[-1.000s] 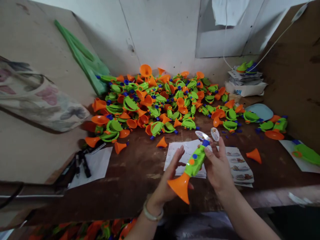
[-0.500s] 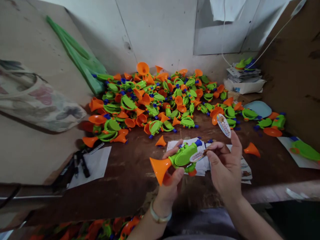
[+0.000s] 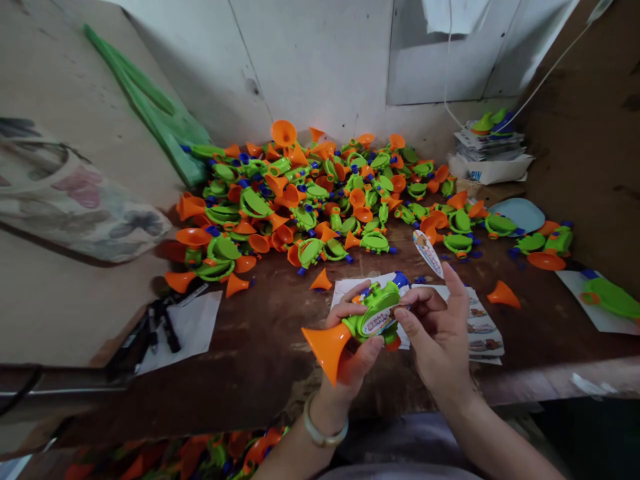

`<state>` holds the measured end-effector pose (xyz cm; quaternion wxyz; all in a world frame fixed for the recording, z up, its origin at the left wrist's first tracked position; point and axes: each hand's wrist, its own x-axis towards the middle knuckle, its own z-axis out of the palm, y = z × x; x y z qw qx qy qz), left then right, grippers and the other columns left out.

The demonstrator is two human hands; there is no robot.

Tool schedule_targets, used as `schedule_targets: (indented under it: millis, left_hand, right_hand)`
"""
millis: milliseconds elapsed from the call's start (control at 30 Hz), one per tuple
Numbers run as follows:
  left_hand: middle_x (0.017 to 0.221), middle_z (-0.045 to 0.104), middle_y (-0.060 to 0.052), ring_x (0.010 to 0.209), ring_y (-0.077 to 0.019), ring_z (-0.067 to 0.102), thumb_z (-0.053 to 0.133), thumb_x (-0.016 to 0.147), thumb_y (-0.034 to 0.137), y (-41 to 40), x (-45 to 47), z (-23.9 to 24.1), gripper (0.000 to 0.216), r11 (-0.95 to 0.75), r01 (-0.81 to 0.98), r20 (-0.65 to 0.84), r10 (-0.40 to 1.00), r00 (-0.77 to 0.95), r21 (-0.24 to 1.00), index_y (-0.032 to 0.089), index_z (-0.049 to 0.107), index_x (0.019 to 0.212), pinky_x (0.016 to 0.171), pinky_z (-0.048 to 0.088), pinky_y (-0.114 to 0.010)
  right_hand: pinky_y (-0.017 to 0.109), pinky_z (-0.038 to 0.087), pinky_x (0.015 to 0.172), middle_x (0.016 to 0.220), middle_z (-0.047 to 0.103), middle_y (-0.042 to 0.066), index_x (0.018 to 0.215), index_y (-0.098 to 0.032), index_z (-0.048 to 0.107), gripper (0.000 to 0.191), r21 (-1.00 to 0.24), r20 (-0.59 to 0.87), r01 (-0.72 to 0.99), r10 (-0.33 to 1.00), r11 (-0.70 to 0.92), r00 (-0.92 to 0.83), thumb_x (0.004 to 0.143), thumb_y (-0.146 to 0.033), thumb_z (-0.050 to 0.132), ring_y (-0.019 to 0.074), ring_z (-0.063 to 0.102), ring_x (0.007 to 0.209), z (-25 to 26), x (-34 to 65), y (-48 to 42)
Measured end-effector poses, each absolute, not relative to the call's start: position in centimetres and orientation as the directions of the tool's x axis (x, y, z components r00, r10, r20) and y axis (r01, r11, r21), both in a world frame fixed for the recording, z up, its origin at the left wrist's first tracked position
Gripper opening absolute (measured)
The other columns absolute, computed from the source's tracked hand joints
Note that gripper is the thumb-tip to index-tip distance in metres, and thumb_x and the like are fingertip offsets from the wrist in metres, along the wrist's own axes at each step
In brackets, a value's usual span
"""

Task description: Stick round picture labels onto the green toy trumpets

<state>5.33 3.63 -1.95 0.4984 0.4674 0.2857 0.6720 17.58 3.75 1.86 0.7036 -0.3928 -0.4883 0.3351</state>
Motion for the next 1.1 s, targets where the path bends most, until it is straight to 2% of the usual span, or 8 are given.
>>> schedule_targets:
  millis: [133,367,633,767,1033,1100]
  left_hand:
    - [0.151,0.062,-0.008,0.142,-0.0329,0.061,0.083,0.090,0.038,3.7,5.5,-2.0,0.029,-0.353,-0.453,0.360,0.930,-0.075,0.819,0.032,0.067,0.114,0.115,0.052,-0.054]
    - [0.147,0.066,-0.008,0.139,-0.0306,0.063,0.078,0.093,0.030,4.2,5.7,-2.6,0.021,-0.420,-0.419,0.398,0.906,-0.143,0.805,0.030,0.069,0.112,0.113,0.054,-0.052]
    - [0.143,0.069,-0.006,0.136,-0.0266,0.065,0.078,0.094,0.026,3.7,6.0,-2.0,0.019,-0.465,-0.376,0.416,0.885,-0.208,0.801,0.030,0.069,0.111,0.111,0.055,-0.045]
    - [0.142,0.070,-0.007,0.135,-0.0291,0.066,0.077,0.095,0.026,3.7,5.8,-1.9,0.019,-0.495,-0.356,0.452,0.869,-0.201,0.793,0.030,0.069,0.112,0.110,0.056,-0.049]
    - [0.141,0.071,-0.007,0.134,-0.0280,0.067,0.077,0.094,0.025,3.8,5.5,-2.0,0.019,-0.496,-0.332,0.455,0.868,-0.196,0.802,0.030,0.069,0.111,0.110,0.056,-0.047]
    - [0.140,0.071,-0.007,0.137,-0.0279,0.065,0.078,0.093,0.024,3.6,5.3,-2.0,0.019,-0.480,-0.326,0.433,0.877,-0.209,0.814,0.029,0.070,0.110,0.113,0.055,-0.047]
  right_hand:
    - [0.024,0.064,0.073,0.094,0.068,-0.004,0.155,-0.040,0.041,0.071,-0.882,0.418,-0.092,0.858,0.462,0.298,0.095,-0.019,0.073,0.0132,0.068,0.080,1.9,17.6,3.8]
    - [0.023,0.062,0.076,0.095,0.069,-0.005,0.152,-0.041,0.044,0.071,-0.885,0.410,-0.104,0.865,0.454,0.290,0.095,-0.013,0.074,0.0119,0.069,0.084,2.0,17.6,3.6]
    - [0.029,0.063,0.075,0.090,0.071,-0.005,0.153,-0.038,0.040,0.073,-0.792,0.610,0.167,0.746,0.588,0.265,0.094,-0.007,0.071,0.0151,0.072,0.081,1.9,17.8,4.3]
    - [0.033,0.063,0.070,0.087,0.074,-0.004,0.155,-0.033,0.035,0.072,-0.791,0.610,0.233,0.756,0.565,0.239,0.096,-0.011,0.070,0.0182,0.074,0.078,2.0,18.2,4.6]
    - [0.032,0.063,0.070,0.087,0.071,-0.004,0.159,-0.035,0.030,0.074,-0.807,0.588,0.227,0.782,0.546,0.206,0.099,-0.012,0.066,0.0178,0.072,0.079,1.9,18.1,4.5]
    - [0.034,0.063,0.072,0.100,0.070,0.000,0.161,-0.038,0.027,0.078,-0.794,0.601,0.274,0.769,0.543,0.218,0.099,-0.016,0.069,0.0184,0.071,0.083,1.5,18.4,4.9]
